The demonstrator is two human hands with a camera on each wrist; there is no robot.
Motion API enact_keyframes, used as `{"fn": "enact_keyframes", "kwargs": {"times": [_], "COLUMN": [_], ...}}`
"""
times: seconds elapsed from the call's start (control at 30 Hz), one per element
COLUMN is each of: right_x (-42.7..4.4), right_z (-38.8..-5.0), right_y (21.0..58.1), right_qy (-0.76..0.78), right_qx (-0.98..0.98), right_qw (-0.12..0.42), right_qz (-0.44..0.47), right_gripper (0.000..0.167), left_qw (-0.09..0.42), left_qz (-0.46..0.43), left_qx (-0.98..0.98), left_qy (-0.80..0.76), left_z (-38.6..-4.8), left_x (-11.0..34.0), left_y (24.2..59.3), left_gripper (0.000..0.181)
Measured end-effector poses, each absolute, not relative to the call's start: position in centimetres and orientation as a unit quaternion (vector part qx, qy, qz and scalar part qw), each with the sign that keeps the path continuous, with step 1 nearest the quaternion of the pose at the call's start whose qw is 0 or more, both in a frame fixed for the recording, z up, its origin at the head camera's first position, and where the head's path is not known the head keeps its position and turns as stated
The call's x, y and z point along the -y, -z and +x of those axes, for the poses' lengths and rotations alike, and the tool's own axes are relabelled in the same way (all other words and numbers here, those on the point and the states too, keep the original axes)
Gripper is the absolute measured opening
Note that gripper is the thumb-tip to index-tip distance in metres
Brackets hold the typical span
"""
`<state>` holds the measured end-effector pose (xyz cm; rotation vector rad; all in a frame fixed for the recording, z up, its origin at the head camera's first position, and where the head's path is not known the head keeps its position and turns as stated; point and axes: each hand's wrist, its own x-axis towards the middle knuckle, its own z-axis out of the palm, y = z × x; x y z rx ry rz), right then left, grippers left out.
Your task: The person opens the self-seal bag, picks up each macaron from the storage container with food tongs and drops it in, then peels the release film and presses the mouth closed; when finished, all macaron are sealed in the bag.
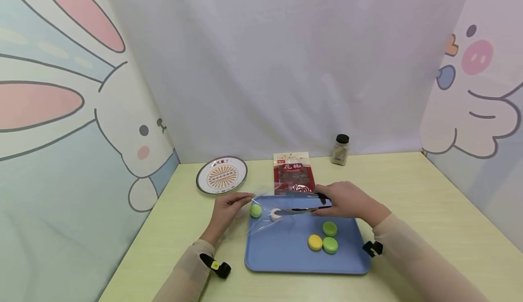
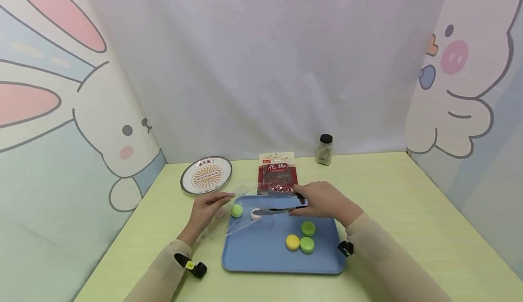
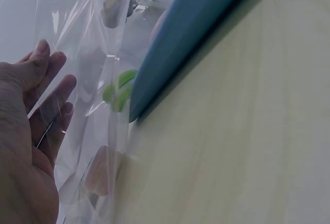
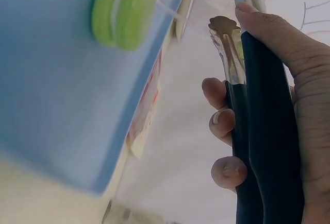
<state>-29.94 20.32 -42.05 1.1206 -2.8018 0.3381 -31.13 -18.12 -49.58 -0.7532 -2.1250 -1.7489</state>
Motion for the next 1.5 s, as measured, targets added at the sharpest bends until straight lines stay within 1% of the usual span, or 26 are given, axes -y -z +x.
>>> {"fn": "enact_keyframes", "kwargs": {"times": [0.13,0.3,0.4,0.53,0.67,0.77,1.03,1.3,1.37,1.5], "right_x": [-22.8,-26.0,-27.8,-30.0,-31.5,-32.1,-32.4,-32.5,-32.5,-32.5], "right_z": [-28.8,-27.0,-26.1,-25.1,-24.4,-24.2,-23.9,-24.0,-24.0,-24.2], "right_y": [42.6,43.5,44.4,45.7,46.4,46.6,46.6,46.8,46.9,47.1], "right_qy": [-0.122,-0.148,-0.156,-0.164,-0.177,-0.181,-0.178,-0.137,-0.135,-0.134], "right_qx": [0.928,0.937,0.939,0.938,0.938,0.936,0.937,0.956,0.956,0.956], "right_qw": [0.063,0.056,0.068,0.094,0.1,0.097,0.085,0.119,0.12,0.115], "right_qz": [0.345,0.311,0.3,0.29,0.281,0.286,0.29,0.231,0.229,0.236], "right_gripper": [0.044,0.048,0.049,0.045,0.042,0.04,0.04,0.044,0.045,0.046], "left_qw": [0.143,0.146,0.153,0.148,0.143,0.144,0.145,0.141,0.141,0.143], "left_qz": [-0.265,-0.272,-0.272,-0.271,-0.274,-0.268,-0.267,-0.265,-0.265,-0.266], "left_qx": [0.737,0.734,0.736,0.735,0.734,0.738,0.737,0.739,0.739,0.741], "left_qy": [0.606,0.605,0.6,0.604,0.605,0.602,0.604,0.603,0.603,0.599], "left_z": [-31.1,-31.1,-31.1,-31.0,-30.2,-29.6,-29.4,-29.4,-29.4,-30.2], "left_x": [18.0,17.9,18.0,18.0,17.7,17.6,17.4,17.4,17.4,17.7], "left_y": [49.7,49.7,49.6,49.3,48.0,47.3,47.1,47.1,47.1,48.2], "left_gripper": [0.014,0.014,0.014,0.014,0.014,0.013,0.013,0.013,0.013,0.013]}}
